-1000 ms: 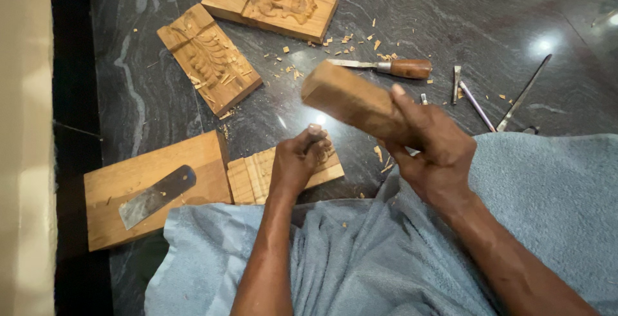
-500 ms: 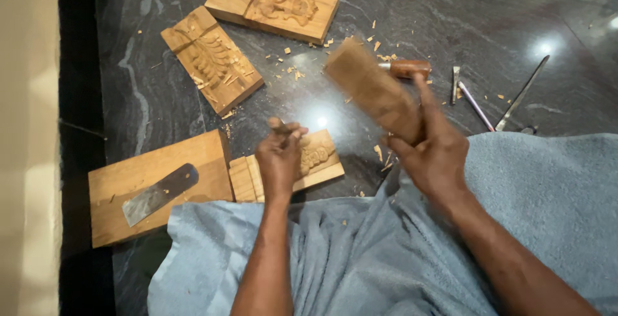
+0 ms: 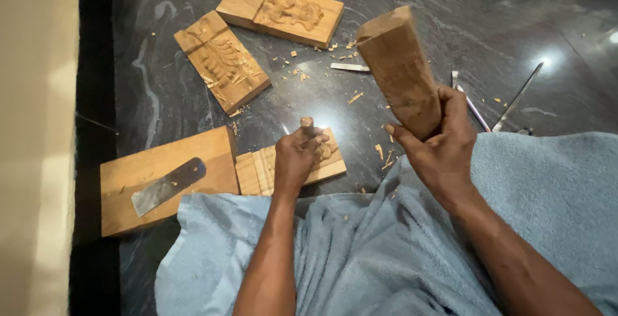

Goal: The person carves a detailed design into a rectangular wooden block using a chisel and a wooden mallet. They hold the chisel in place and strike it repeatedly to shape the wood, producing wood shavings.

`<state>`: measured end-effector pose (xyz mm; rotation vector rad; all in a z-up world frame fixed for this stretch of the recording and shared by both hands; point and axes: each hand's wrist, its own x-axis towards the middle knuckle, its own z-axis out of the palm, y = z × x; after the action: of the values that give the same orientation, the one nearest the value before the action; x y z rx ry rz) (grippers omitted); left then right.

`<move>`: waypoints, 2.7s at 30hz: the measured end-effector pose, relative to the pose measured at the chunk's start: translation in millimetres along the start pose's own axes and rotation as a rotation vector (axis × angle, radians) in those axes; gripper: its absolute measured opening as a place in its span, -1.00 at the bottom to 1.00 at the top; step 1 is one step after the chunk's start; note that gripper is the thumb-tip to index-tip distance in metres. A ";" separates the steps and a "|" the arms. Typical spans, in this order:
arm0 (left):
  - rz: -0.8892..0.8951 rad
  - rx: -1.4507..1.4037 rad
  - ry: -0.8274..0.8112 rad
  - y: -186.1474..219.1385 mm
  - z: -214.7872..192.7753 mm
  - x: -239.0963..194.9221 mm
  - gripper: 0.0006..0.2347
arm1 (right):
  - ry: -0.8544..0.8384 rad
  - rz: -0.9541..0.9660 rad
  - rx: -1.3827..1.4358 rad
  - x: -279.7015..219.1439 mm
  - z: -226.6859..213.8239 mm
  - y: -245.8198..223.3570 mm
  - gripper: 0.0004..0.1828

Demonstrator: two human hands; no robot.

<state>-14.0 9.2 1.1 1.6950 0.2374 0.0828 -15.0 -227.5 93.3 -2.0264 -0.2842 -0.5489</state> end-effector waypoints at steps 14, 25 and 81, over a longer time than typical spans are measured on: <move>0.304 0.400 0.018 -12.4 7.4 5.3 -0.85 | -0.168 -0.418 -0.446 -3.2 15.0 -11.7 -0.19; 0.038 -0.016 0.273 -4.9 -21.9 5.9 -0.89 | -0.132 -0.147 -0.333 0.8 3.4 -6.0 -0.02; 0.018 0.153 0.006 -8.6 1.6 3.6 -0.82 | -0.237 -0.397 -0.478 9.1 19.9 -9.4 -0.18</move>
<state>-11.2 9.4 -7.9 1.8499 0.2380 0.0844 -5.7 -205.8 96.6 -2.5218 -0.7704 -0.6653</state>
